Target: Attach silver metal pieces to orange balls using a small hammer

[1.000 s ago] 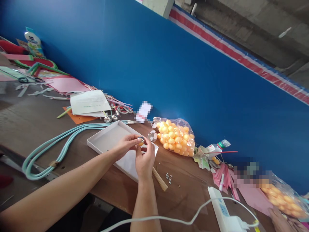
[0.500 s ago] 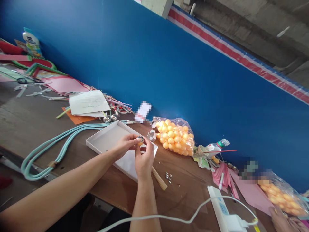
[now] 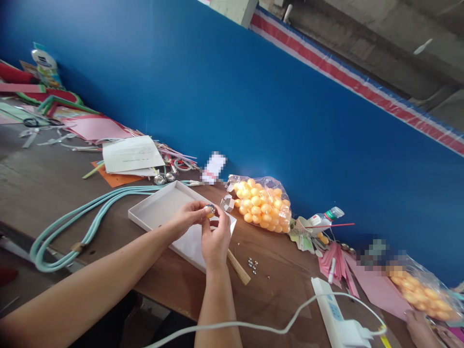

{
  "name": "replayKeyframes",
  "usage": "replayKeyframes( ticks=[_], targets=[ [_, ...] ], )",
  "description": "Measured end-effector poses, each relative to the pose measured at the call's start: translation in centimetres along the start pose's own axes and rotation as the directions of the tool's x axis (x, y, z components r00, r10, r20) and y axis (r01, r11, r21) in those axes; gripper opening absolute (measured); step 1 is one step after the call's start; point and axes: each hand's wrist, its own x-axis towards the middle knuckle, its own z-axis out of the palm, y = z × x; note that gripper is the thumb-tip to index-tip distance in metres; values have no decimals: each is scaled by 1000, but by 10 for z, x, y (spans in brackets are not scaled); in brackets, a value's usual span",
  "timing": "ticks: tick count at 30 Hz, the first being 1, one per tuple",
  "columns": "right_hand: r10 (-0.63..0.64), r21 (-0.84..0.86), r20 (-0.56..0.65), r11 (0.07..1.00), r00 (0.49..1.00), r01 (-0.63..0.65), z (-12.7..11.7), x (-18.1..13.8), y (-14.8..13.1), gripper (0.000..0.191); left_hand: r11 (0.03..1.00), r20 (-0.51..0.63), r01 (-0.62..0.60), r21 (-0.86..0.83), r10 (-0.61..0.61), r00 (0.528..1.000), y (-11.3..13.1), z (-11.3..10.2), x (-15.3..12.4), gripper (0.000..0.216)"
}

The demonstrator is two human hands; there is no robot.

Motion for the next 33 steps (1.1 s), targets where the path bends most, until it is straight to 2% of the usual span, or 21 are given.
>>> replayKeyframes(
  ticks=[8, 14, 17, 19, 22, 24, 26, 29, 31, 33],
  targets=[
    [27, 0, -15, 1000, 1000, -27, 2, 0, 6, 49, 999, -127, -5, -37, 0, 992, 1, 1, 0, 43],
    [43, 65, -142, 997, 989, -34, -7, 3, 0, 44, 1000, -185, -3, -9, 1, 983, 0, -1, 3, 48],
    [57, 97, -230, 995, 971, -36, -24, 2, -8, 42, 1000, -204, 9, 27, -3, 979, -1, -2, 3, 48],
    [54, 36, -284, 998, 957, -46, -42, -2, -8, 41, 999, -215, 12, 44, -3, 977, -1, -1, 2, 48],
    [72, -193, -359, 970, 931, -149, -77, -8, 5, 39, 998, -234, 6, 55, 7, 972, -2, -1, 2, 46],
    [122, -352, -411, 893, 903, -281, -100, -13, 24, 35, 999, -240, 6, 51, 6, 971, -2, -1, 3, 46],
    [246, -493, -377, 763, 893, -418, -118, -16, 45, 32, 999, -242, 7, 43, 3, 970, -3, 0, 3, 46],
    [465, -647, -205, 596, 861, -476, -127, -20, 71, 34, 999, -231, -5, 37, 13, 973, -2, -1, 2, 47],
    [546, -690, -97, 566, 832, -451, -123, -22, 80, 34, 999, -235, -11, 36, 19, 972, -2, -1, 1, 48],
    [551, -703, -51, 573, 833, -422, -118, -23, 84, 30, 999, -238, -5, 43, 15, 971, -1, -2, 1, 48]
  ],
)
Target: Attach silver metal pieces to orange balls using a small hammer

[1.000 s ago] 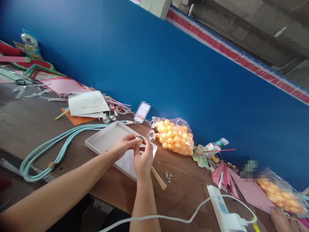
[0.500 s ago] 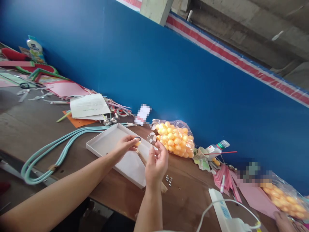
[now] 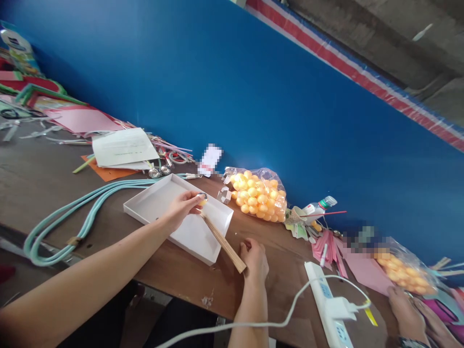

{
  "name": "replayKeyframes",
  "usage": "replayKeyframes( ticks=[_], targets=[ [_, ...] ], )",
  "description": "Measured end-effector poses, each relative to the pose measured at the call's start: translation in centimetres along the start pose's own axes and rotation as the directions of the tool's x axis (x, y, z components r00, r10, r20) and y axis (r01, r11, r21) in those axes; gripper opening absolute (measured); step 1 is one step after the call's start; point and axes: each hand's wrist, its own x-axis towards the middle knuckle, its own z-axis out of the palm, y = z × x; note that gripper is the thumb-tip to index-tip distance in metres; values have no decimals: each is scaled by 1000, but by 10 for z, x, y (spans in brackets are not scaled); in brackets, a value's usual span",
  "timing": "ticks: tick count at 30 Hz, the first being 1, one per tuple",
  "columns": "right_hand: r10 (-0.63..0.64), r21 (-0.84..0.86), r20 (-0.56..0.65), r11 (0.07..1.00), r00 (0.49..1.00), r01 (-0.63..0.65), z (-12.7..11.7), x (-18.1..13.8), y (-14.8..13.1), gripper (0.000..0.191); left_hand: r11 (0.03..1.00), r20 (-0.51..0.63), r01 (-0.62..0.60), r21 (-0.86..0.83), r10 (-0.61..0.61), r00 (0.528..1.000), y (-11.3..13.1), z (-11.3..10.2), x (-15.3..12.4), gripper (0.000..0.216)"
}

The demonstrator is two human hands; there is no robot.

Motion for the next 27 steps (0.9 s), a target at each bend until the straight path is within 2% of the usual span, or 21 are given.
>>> replayKeyframes(
  ticks=[7, 12, 14, 16, 17, 20, 22, 24, 27],
  targets=[
    [10, 51, -97, 999, 995, -5, 2, -3, -2, 19, 1000, 6, -3, 14, 3, 1000, -2, -1, 1, 50],
    [43, 192, -275, 981, 961, 11, 1, -1, 6, 31, 1000, 5, -10, 18, 10, 1000, -1, -1, 0, 48],
    [61, 323, -355, 944, 933, 61, 1, 0, 8, 35, 1000, 1, -14, 23, 14, 1000, 0, -2, 0, 47],
    [118, 530, -394, 840, 912, 120, 1, 0, 9, 40, 1000, 3, -15, 20, 15, 1000, 0, -2, -1, 46],
    [158, 640, -389, 755, 908, 143, 2, 0, 8, 42, 1000, 5, -15, 20, 15, 1000, 0, -2, -1, 45],
    [275, 877, -315, 449, 908, 168, 1, -1, 7, 44, 1000, 3, -8, 19, 8, 1000, 0, -2, 0, 44],
    [337, 946, -276, 262, 900, 192, -3, -1, 7, 41, 1000, -2, -6, 13, 6, 1000, 0, -2, 0, 44],
    [368, 965, -256, 155, 894, 212, -8, -3, 6, 38, 1000, -2, -1, 8, 1, 1000, 0, -1, 0, 44],
    [330, 965, -261, 65, 907, 254, -20, -10, -2, 32, 1000, 4, 10, 12, -10, 1000, 0, -1, -1, 45]
  ],
)
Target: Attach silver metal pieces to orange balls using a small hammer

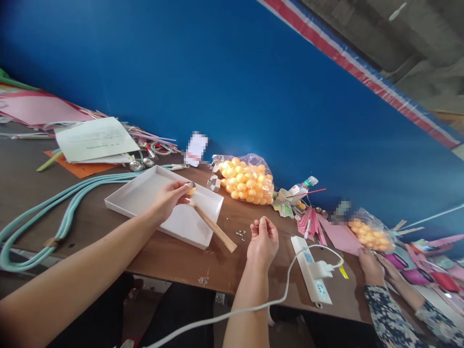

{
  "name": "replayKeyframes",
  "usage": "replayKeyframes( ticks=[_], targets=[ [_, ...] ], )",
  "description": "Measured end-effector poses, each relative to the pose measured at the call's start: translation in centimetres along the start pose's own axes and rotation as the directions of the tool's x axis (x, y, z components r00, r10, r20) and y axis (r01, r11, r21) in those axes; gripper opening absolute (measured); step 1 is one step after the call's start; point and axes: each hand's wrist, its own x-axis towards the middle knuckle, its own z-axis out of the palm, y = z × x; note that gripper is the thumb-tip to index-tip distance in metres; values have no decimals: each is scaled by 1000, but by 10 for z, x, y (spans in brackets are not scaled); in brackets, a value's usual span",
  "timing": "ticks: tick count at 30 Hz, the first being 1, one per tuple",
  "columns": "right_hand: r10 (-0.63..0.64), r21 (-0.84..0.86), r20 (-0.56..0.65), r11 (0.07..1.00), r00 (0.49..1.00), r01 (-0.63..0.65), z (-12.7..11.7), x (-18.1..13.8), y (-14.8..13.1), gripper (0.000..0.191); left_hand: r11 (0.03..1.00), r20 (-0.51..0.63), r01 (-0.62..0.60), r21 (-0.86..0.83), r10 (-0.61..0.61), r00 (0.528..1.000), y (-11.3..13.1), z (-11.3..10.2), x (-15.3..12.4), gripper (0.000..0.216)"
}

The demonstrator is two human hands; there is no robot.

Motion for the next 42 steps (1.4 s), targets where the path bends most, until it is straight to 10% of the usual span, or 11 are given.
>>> replayKeyframes(
  ticks=[8, 16, 42],
  targets=[
    [120, 57, 375, 987, 919, -152, 67, -46, -25, 31, 974, 78, 85, -211, -70, 995, -2, -1, 5, 38],
    [195, 27, 524, 969, 829, -245, 133, -70, 7, 25, 903, 203, 184, -387, -112, 973, 2, -3, 4, 19],
    [295, -74, 555, 949, 778, -307, 122, -75, 30, 27, 964, 319, 138, -229, -59, 946, -2, -2, 1, 29]
  ],
)
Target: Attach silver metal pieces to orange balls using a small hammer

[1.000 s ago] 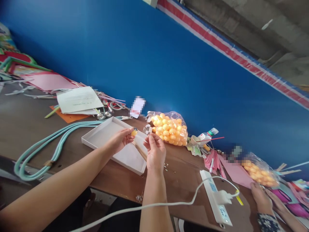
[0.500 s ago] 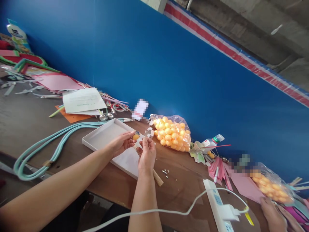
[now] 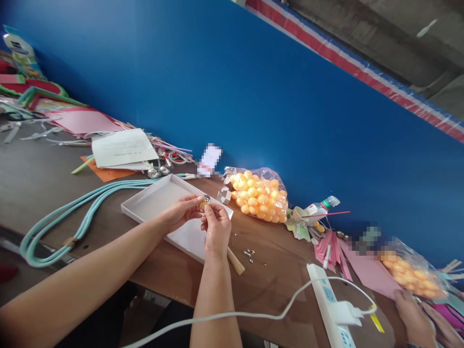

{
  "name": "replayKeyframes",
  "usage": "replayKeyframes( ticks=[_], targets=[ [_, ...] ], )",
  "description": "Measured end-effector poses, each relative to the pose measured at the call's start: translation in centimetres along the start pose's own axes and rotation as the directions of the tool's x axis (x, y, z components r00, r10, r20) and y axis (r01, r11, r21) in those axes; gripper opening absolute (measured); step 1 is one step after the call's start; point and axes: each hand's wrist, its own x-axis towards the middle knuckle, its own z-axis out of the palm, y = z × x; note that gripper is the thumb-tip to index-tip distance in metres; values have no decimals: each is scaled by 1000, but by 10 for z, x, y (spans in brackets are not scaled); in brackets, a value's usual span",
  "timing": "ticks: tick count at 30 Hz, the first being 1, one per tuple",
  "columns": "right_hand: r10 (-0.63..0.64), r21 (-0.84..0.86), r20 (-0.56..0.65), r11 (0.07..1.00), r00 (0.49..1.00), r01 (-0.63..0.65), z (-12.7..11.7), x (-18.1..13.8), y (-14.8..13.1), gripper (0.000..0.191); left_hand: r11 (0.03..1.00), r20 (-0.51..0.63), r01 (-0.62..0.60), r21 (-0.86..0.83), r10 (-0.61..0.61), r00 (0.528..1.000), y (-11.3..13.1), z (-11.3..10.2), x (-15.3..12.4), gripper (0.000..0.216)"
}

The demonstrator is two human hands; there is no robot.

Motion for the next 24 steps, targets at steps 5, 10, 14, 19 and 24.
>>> replayKeyframes(
  ticks=[5, 10, 14, 19, 24],
  targets=[
    [37, 36, 2, 999, 999, -38, 0, 1, 0, 28, 999, -3, -11, 31, 11, 1000, 0, 0, -1, 33],
    [59, 63, 4, 996, 998, -59, -1, 1, -1, 28, 1000, -12, -19, 21, 20, 1000, 1, 1, -1, 34],
    [65, 80, 15, 995, 998, -66, -1, 1, -2, 28, 1000, -28, -24, -11, 24, 999, 0, 1, 0, 31],
    [68, 81, 10, 994, 998, -69, 0, 1, -2, 30, 999, -43, -25, -34, 24, 999, -1, 1, 2, 28],
    [70, 85, 43, 994, 997, -74, 0, 1, 0, 29, 999, -62, -37, -20, 36, 997, 1, 4, 0, 24]
  ],
)
